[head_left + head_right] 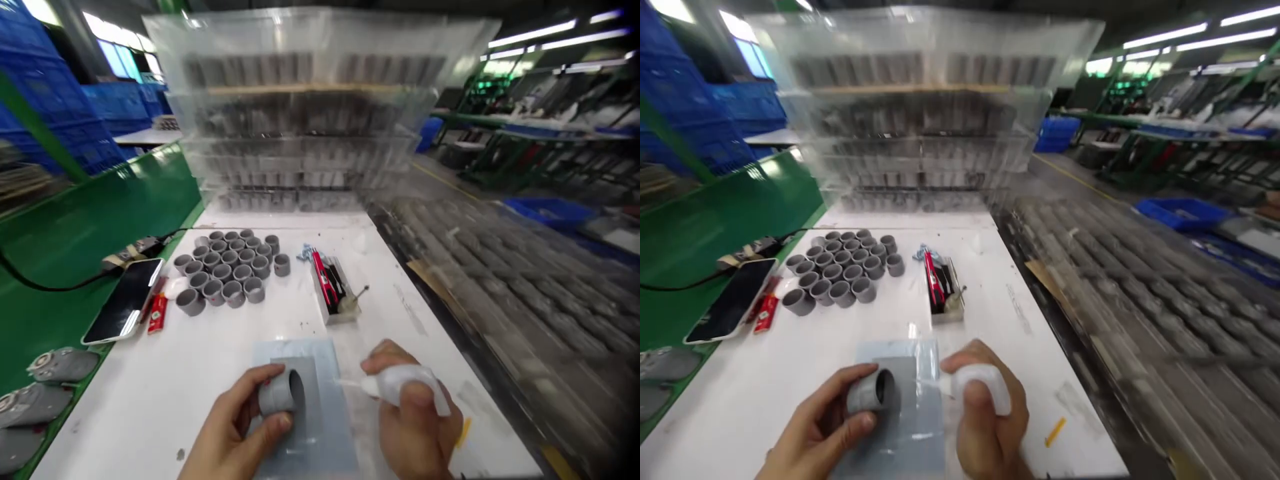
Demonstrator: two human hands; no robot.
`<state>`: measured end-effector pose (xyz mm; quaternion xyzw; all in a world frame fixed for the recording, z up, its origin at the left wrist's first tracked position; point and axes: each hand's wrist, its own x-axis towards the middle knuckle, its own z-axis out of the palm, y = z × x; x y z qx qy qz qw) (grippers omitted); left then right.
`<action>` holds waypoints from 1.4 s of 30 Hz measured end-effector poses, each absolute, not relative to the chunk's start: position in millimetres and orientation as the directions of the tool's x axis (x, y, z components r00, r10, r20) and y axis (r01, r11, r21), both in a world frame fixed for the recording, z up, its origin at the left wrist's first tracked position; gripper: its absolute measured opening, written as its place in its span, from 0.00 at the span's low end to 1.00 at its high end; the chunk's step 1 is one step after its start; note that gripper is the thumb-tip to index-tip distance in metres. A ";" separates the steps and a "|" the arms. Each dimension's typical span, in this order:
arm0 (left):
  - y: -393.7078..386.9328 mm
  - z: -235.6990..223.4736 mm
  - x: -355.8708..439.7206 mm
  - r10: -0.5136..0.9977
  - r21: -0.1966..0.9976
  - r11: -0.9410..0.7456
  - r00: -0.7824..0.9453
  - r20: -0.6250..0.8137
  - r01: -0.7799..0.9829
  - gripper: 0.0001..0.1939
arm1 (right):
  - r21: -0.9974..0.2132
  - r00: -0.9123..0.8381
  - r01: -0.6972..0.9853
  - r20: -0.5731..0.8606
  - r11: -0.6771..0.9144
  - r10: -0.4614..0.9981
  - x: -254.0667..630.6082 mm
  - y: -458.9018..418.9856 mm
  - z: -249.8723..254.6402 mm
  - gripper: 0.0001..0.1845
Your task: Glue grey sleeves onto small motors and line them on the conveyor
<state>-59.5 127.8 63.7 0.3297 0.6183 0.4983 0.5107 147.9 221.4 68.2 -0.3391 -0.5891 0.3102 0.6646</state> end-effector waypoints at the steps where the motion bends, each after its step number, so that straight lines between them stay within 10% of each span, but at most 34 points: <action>1: 128.8 67.5 -58.2 0.909 0.947 0.304 -0.265 -0.321 -0.103 0.29 | -0.815 0.086 -0.051 0.572 0.577 0.816 146.5 222.3 66.9 0.25; 15: 128.1 71.3 -61.0 0.916 0.938 0.345 -0.233 -0.327 0.038 0.25 | -0.702 -0.156 -0.019 0.705 0.712 0.691 135.6 225.7 74.3 0.16; 42: 128.8 64.3 -64.5 0.963 0.976 0.211 -0.185 -0.198 0.055 0.16 | -0.756 -0.078 -0.047 0.654 0.652 0.753 134.2 223.6 71.0 0.15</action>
